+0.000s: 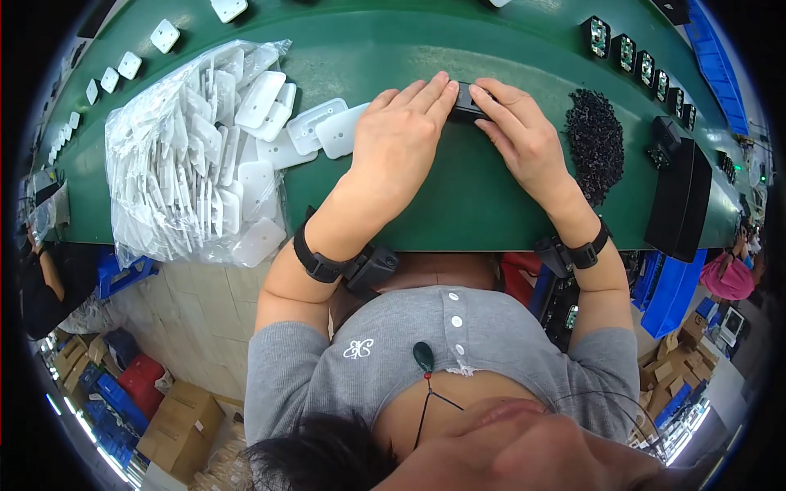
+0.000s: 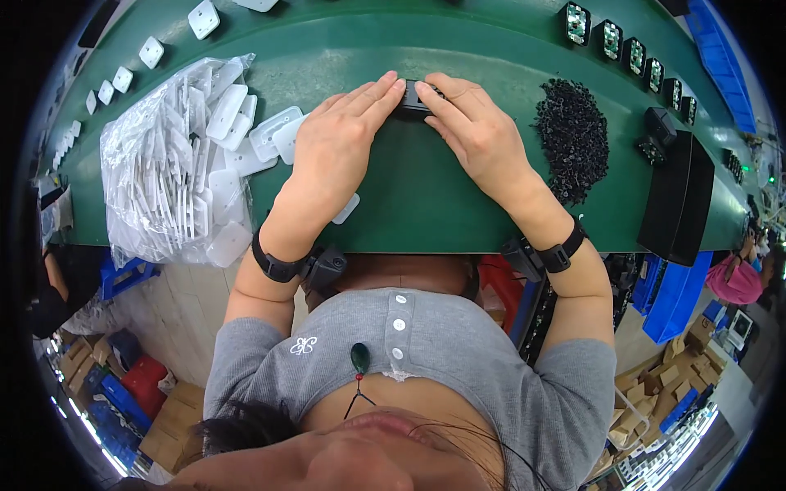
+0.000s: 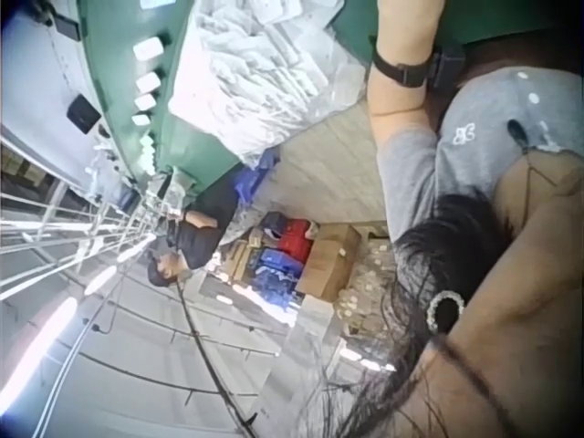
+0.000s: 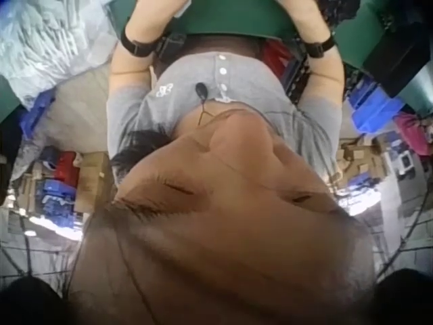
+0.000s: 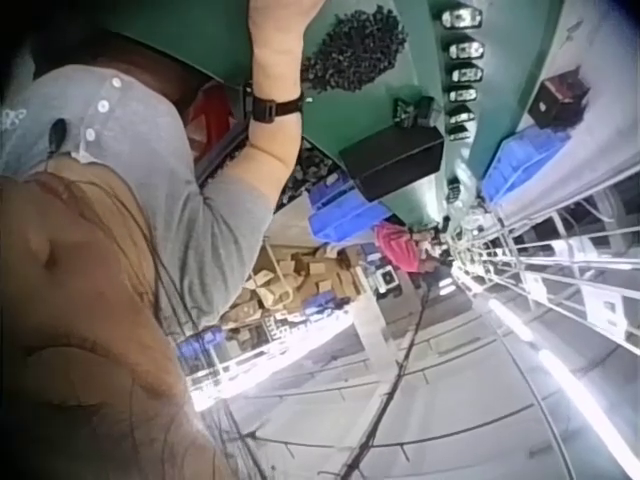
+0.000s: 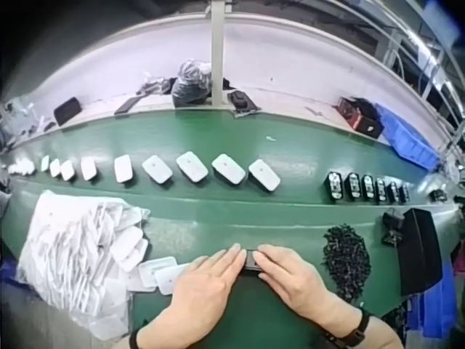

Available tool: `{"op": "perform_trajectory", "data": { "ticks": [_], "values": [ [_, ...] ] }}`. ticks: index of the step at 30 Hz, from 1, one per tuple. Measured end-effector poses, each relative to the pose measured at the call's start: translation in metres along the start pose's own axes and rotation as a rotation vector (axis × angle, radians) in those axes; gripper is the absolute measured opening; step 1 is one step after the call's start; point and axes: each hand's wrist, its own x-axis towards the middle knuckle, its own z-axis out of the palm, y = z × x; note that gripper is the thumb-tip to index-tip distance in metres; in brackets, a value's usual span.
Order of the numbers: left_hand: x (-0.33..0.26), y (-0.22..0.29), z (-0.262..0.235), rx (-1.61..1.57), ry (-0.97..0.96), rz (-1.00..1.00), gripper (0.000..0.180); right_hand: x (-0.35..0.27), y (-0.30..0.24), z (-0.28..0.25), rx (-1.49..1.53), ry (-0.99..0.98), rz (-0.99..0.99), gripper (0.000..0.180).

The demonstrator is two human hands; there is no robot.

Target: Assembling small electronic casings by inserting internal components.

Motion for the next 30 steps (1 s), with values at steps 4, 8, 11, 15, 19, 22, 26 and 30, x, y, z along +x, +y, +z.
{"op": "perform_trajectory", "data": {
  "ticks": [4,8,11,15,19,22,26,30],
  "values": [
    [-0.002,0.000,0.005,0.056,0.006,0.019,0.046,0.005,0.005,-0.004,0.093,-0.011,0.014,0.039],
    [0.006,0.009,0.021,0.109,0.051,-0.020,0.042,0.011,0.010,-0.011,0.367,-0.092,0.383,0.037],
    [0.011,0.000,0.026,-0.016,0.106,-0.063,0.037,0.014,0.019,-0.007,0.571,-0.062,0.473,0.039],
    [0.015,-0.015,0.031,-0.354,0.238,-0.116,0.033,0.020,0.004,-0.004,0.918,-0.009,0.502,0.050],
    [0.019,-0.015,0.038,-0.377,0.305,-0.091,0.031,0.026,0.011,0.009,0.963,0.103,0.499,0.052],
    [0.017,-0.014,0.035,-0.324,0.249,-0.123,0.032,0.044,0.032,0.004,0.863,0.221,0.465,0.044],
    [0.014,-0.014,0.026,-0.228,0.263,-0.103,0.032,0.077,0.102,-0.015,0.484,0.211,0.465,0.038],
    [0.016,-0.013,0.022,-0.241,0.270,-0.082,0.029,0.086,0.203,-0.028,0.239,-0.035,0.573,0.040]
  ]
}}
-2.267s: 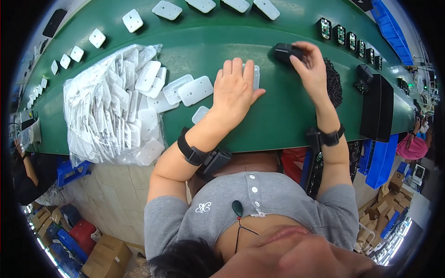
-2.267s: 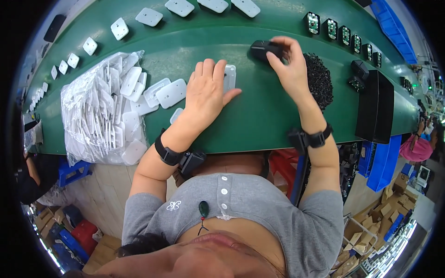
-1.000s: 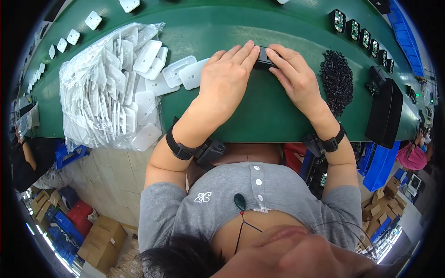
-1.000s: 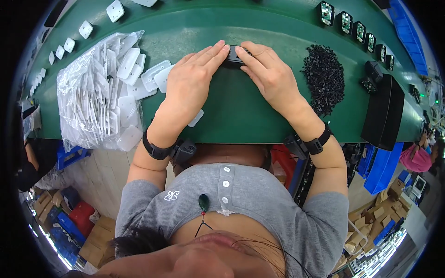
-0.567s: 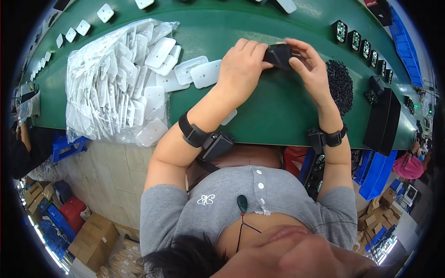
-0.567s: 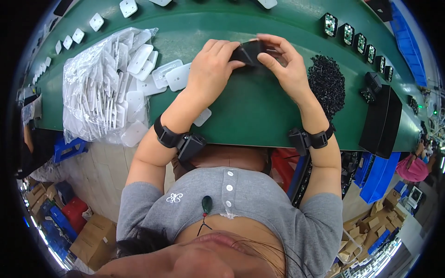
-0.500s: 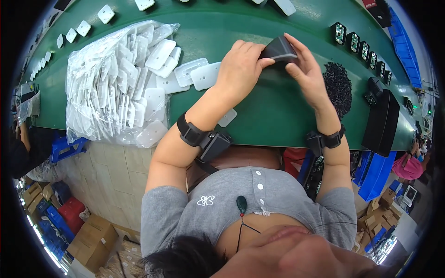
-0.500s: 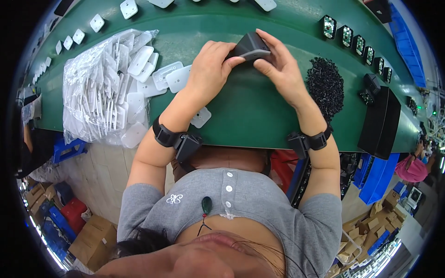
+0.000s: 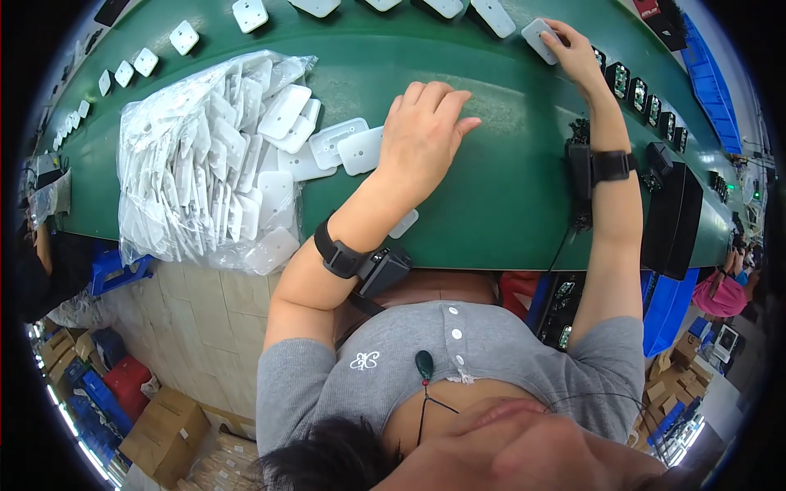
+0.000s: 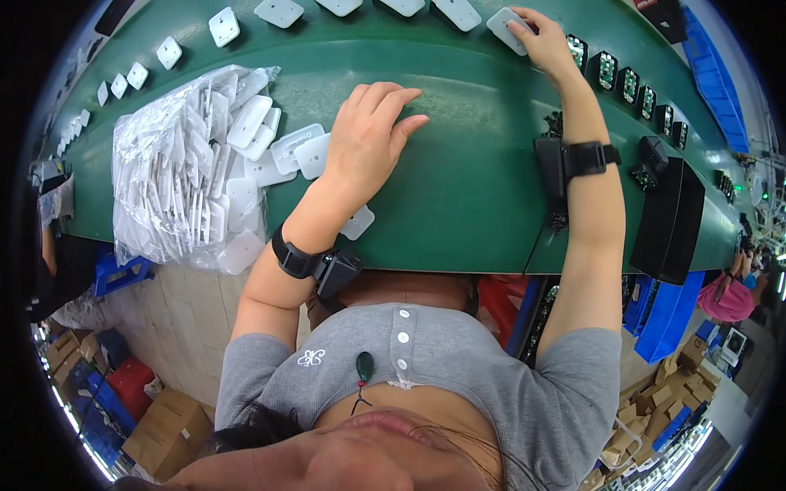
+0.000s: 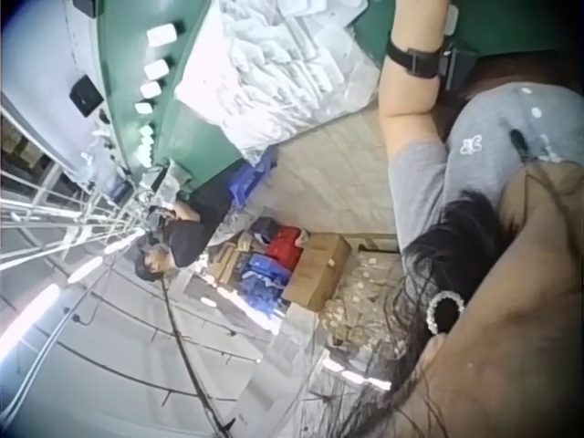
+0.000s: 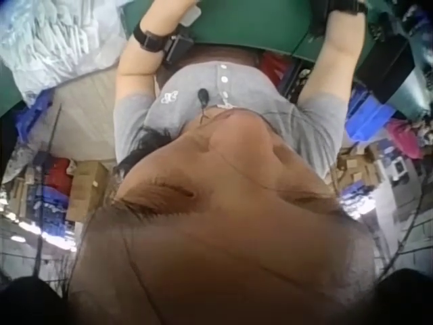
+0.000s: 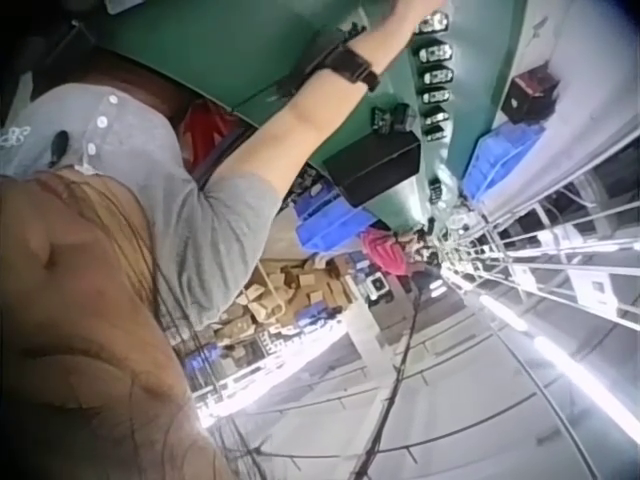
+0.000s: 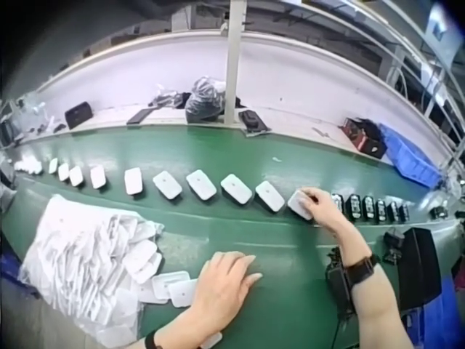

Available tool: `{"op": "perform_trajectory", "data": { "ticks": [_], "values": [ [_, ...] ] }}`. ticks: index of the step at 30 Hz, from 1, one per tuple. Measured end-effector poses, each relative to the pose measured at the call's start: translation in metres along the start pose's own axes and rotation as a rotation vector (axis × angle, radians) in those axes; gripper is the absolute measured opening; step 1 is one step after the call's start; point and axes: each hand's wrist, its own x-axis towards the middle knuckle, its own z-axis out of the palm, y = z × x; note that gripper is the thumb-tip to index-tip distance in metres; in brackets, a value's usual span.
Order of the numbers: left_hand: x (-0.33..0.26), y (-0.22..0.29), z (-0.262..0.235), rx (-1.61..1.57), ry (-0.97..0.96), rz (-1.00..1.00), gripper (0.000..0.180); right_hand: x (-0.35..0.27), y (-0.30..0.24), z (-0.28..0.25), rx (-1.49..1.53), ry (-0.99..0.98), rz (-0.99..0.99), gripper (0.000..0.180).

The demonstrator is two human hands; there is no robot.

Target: Assembling small electronic casings by inserting internal components.

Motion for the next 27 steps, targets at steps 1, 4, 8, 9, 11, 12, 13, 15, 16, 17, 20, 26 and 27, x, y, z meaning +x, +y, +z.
{"op": "perform_trajectory", "data": {
  "ticks": [1,4,8,9,11,12,13,15,16,17,20,26,27],
  "values": [
    [0.000,0.000,-0.001,0.003,0.002,0.002,0.029,0.008,0.003,-0.001,-0.015,-0.004,0.004,0.042],
    [0.000,0.000,-0.001,-0.001,-0.014,-0.001,0.027,0.019,0.015,-0.006,-0.019,-0.043,-0.012,0.042],
    [0.000,-0.006,0.000,-0.006,-0.023,0.000,0.025,0.010,0.012,-0.001,-0.027,0.041,-0.063,0.038],
    [-0.001,-0.009,-0.002,-0.006,-0.023,-0.010,0.025,0.002,-0.002,-0.002,-0.039,0.111,-0.080,0.034],
    [-0.002,-0.003,-0.014,0.084,-0.036,-0.009,0.027,-0.024,-0.032,-0.011,-0.121,0.249,-0.086,0.030],
    [-0.003,0.003,-0.025,0.183,-0.043,-0.021,0.028,-0.038,-0.042,-0.020,-0.120,0.253,-0.084,0.030],
    [-0.003,0.016,-0.039,0.279,-0.121,-0.021,0.030,-0.052,-0.049,-0.030,-0.235,0.240,-0.164,0.031],
    [-0.009,0.032,-0.068,0.303,-0.204,-0.006,0.031,-0.087,-0.056,-0.042,-0.345,0.223,-0.247,0.032],
    [-0.012,0.035,-0.079,0.327,-0.281,0.006,0.033,-0.105,-0.056,-0.049,-0.410,0.189,-0.269,0.029],
    [-0.016,0.033,-0.087,0.329,-0.282,0.004,0.033,-0.121,-0.057,-0.052,-0.472,0.155,-0.289,0.027],
    [-0.027,0.021,-0.108,0.454,-0.389,-0.005,0.041,-0.163,-0.062,-0.046,-0.398,0.103,-0.093,0.024],
    [-0.051,-0.019,-0.106,0.494,-0.416,-0.073,0.041,-0.180,-0.036,-0.029,-0.459,0.192,-0.187,0.014],
    [-0.052,-0.022,-0.104,0.498,-0.411,-0.070,0.041,-0.178,-0.031,-0.028,-0.452,0.200,-0.236,0.011]
  ]
}}
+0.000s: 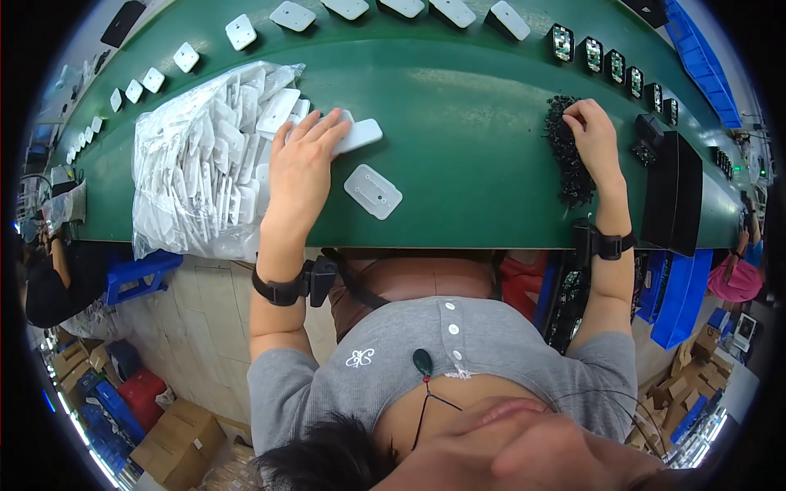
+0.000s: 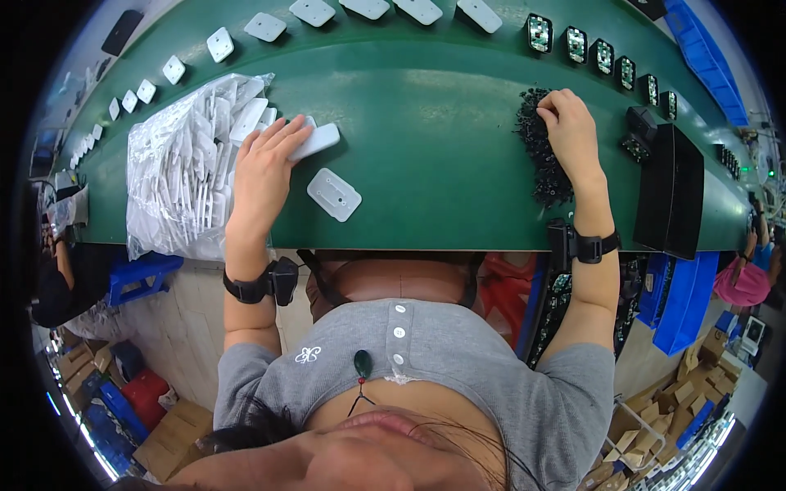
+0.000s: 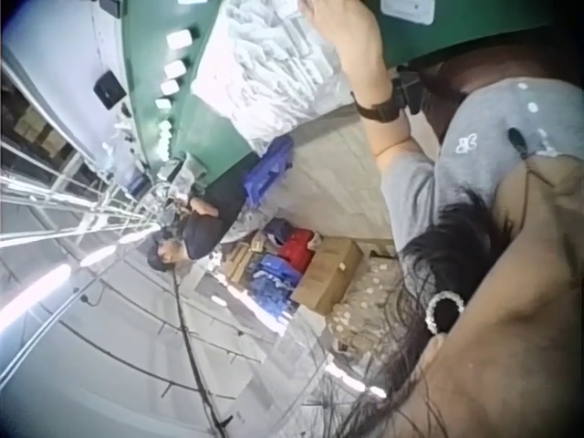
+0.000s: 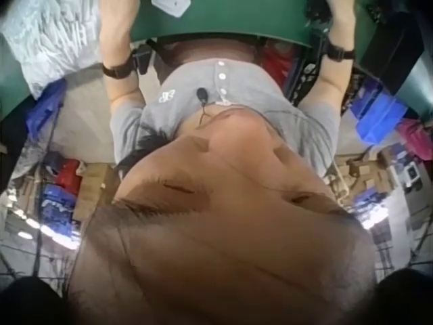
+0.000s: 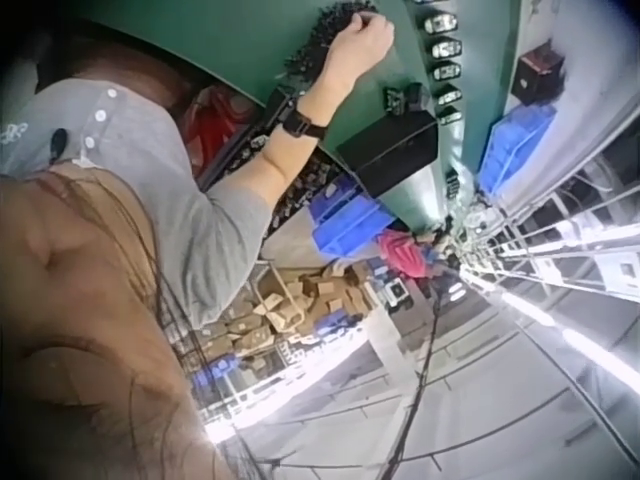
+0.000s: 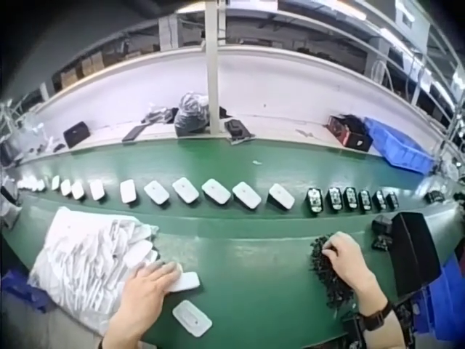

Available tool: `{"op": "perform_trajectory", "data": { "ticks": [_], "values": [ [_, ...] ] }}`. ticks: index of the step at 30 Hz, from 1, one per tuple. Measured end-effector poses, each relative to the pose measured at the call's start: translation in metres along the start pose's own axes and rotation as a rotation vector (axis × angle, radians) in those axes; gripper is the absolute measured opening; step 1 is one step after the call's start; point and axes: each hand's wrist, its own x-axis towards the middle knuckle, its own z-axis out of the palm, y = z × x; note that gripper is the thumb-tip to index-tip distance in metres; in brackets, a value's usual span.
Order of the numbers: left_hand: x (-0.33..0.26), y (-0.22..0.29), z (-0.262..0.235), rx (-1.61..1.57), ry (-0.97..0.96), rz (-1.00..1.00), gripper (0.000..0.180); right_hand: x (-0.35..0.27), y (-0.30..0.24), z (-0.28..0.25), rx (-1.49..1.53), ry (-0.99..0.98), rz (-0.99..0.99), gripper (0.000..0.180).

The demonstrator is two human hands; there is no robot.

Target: Assembling small electronic casings by inserting internal components.

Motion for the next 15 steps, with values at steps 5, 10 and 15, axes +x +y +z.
{"op": "perform_trajectory", "data": {
  "ticks": [5,10,15],
  "values": [
    [0.005,0.000,0.007,-0.034,0.106,-0.036,0.024,0.002,-0.001,0.002,-0.082,-0.001,0.023,0.008],
    [0.021,0.019,-0.014,-0.223,0.174,-0.024,0.020,0.003,-0.008,-0.004,-0.303,0.038,-0.015,0.006],
    [0.052,0.052,-0.008,-0.690,0.265,-0.083,0.017,0.008,-0.004,0.005,-0.312,0.068,-0.046,0.012]
  ]
}}
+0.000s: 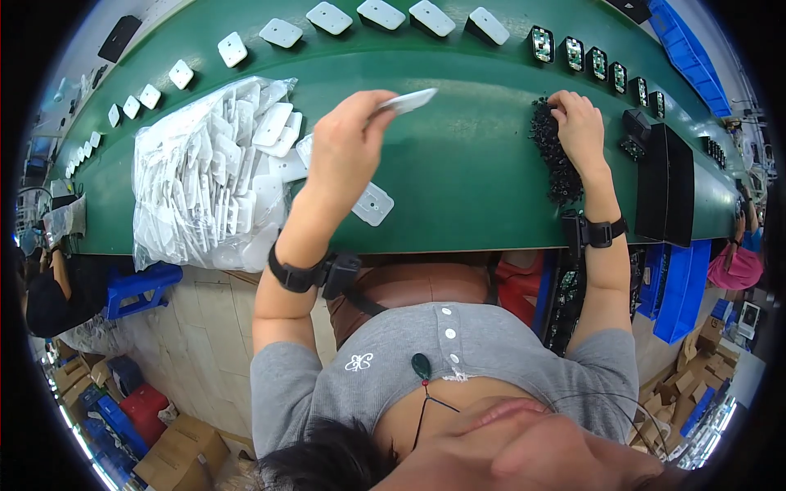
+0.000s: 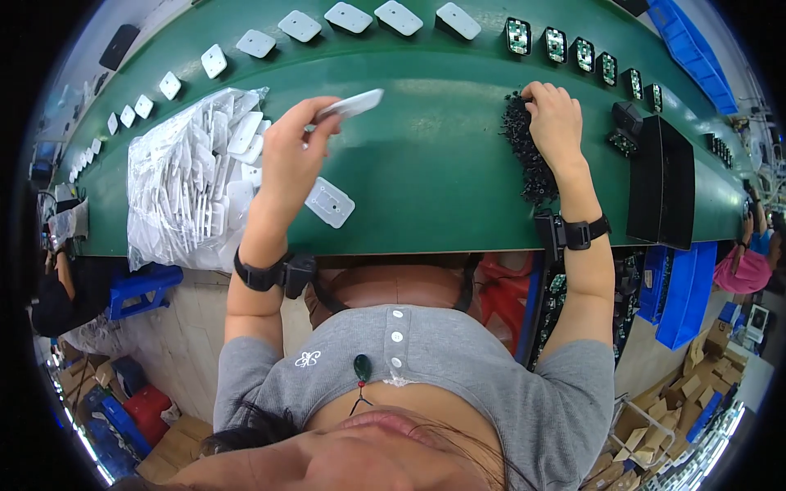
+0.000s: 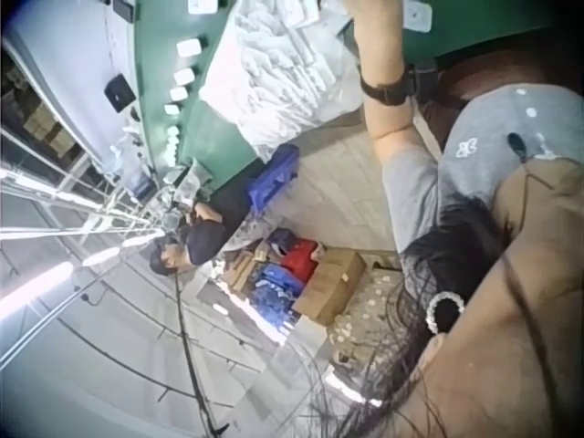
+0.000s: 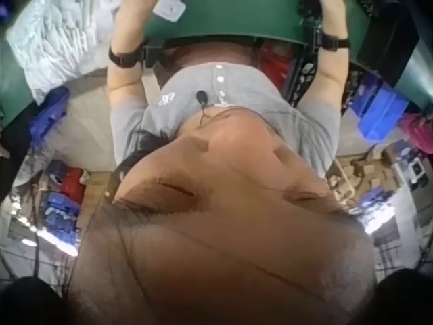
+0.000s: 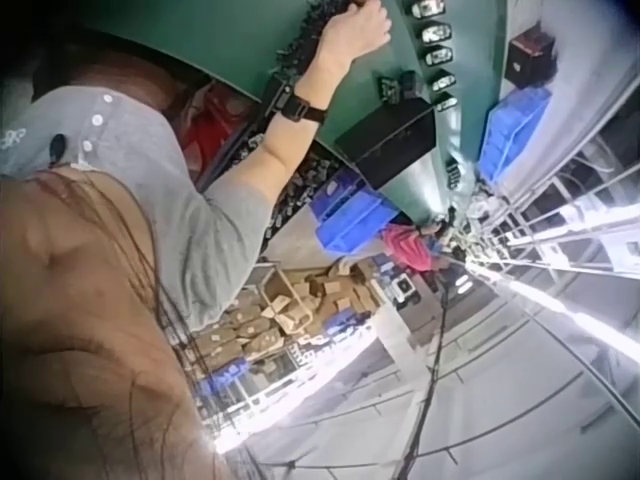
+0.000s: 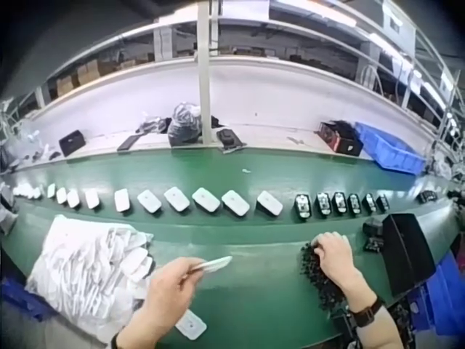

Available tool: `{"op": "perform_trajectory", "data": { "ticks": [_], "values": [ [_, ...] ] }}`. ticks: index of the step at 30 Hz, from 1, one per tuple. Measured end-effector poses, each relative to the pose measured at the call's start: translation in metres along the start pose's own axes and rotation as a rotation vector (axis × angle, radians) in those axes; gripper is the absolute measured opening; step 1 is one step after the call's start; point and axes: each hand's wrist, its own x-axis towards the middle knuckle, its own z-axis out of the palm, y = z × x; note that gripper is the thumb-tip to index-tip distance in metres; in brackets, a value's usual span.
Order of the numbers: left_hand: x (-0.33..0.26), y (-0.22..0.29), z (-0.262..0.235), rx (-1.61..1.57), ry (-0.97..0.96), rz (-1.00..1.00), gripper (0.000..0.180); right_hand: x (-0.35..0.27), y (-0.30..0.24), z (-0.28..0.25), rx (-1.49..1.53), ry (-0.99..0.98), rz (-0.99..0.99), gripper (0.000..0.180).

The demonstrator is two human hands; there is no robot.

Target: Assembling small electronic casings by inserting internal components.

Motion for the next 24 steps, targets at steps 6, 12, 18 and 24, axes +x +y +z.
{"op": "perform_trajectory", "data": {
  "ticks": [6,12,18,24],
  "values": [
    [0.016,0.023,0.044,-0.484,-0.021,-0.100,0.021,0.018,-0.047,-0.021,0.697,0.148,0.371,0.017],
    [0.009,0.019,0.064,-0.544,-0.034,-0.065,0.016,0.025,-0.116,-0.023,1.393,0.046,0.384,0.024],
    [0.011,0.013,0.060,-0.480,0.051,-0.011,0.015,0.021,-0.147,-0.007,1.483,0.010,0.334,0.024],
    [0.012,0.004,0.062,-0.381,0.120,0.058,0.017,0.018,-0.136,-0.008,1.226,-0.150,0.282,0.013]
  ]
}}
